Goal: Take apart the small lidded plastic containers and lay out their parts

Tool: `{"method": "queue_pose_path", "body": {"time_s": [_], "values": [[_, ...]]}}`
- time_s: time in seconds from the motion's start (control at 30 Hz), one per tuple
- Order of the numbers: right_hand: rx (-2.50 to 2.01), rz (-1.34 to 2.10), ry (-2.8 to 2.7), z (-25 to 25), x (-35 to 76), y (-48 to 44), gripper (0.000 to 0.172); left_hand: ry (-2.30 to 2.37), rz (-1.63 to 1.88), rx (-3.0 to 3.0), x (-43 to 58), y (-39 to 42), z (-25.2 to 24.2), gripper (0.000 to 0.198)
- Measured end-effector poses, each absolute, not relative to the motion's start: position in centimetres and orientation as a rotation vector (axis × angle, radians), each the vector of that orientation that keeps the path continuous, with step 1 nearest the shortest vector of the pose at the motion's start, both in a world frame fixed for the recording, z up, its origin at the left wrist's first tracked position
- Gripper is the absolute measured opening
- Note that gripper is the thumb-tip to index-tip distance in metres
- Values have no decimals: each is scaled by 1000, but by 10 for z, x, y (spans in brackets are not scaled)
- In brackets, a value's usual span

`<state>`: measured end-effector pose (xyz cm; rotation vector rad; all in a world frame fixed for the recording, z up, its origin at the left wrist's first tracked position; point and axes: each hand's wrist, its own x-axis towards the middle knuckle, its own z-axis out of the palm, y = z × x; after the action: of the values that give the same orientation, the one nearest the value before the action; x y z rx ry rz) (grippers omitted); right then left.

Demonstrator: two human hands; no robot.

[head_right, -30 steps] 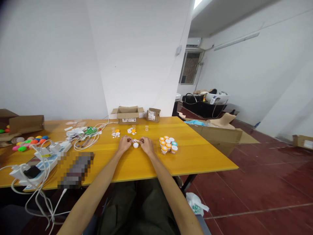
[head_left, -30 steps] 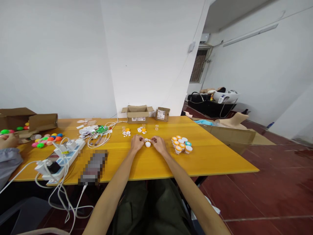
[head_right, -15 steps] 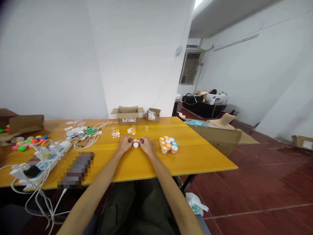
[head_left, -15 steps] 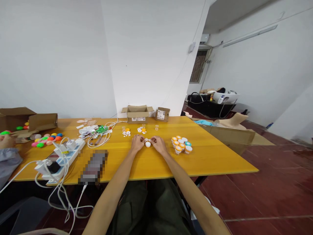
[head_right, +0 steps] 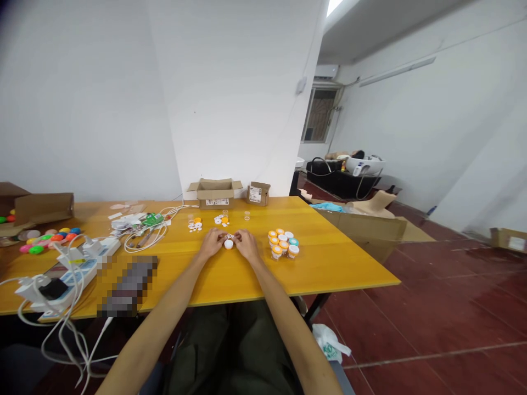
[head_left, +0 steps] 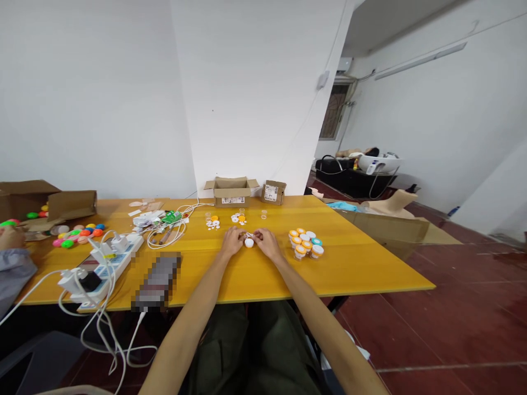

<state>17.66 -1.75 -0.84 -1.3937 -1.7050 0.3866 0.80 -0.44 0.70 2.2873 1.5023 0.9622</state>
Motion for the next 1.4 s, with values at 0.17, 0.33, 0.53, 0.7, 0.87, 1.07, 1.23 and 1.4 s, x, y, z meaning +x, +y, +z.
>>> {"method": "queue_pose_path", "body": {"time_s": [0.17,0.33,0.53,0.7,0.87,1.07,1.23,1.4], "values": [[-1328,381,-1677,-7,178,-18,7,1472,995,2253,8,-2,5,24],[-1245,356,-1770,-3,172,-25,16,1419,1096,2188,7,3,0,27],[-1212,340,-1941,3,166,-36,12,1444,1232,2041,8,4,2,24],[-1226,336,-1981,5,165,-40,16,1447,1281,1996,9,1,8,20],[-1201,370,-1834,6,166,-36,12,1385,1265,2031,12,-3,13,20],[-1215,412,-1742,4,167,-32,13,1330,1192,2104,14,-11,20,21],[-1216,443,-1682,4,166,-31,15,1322,1173,2138,15,-15,24,23],[-1235,432,-1553,5,169,-29,21,1271,1139,2210,16,-13,19,18]]}}
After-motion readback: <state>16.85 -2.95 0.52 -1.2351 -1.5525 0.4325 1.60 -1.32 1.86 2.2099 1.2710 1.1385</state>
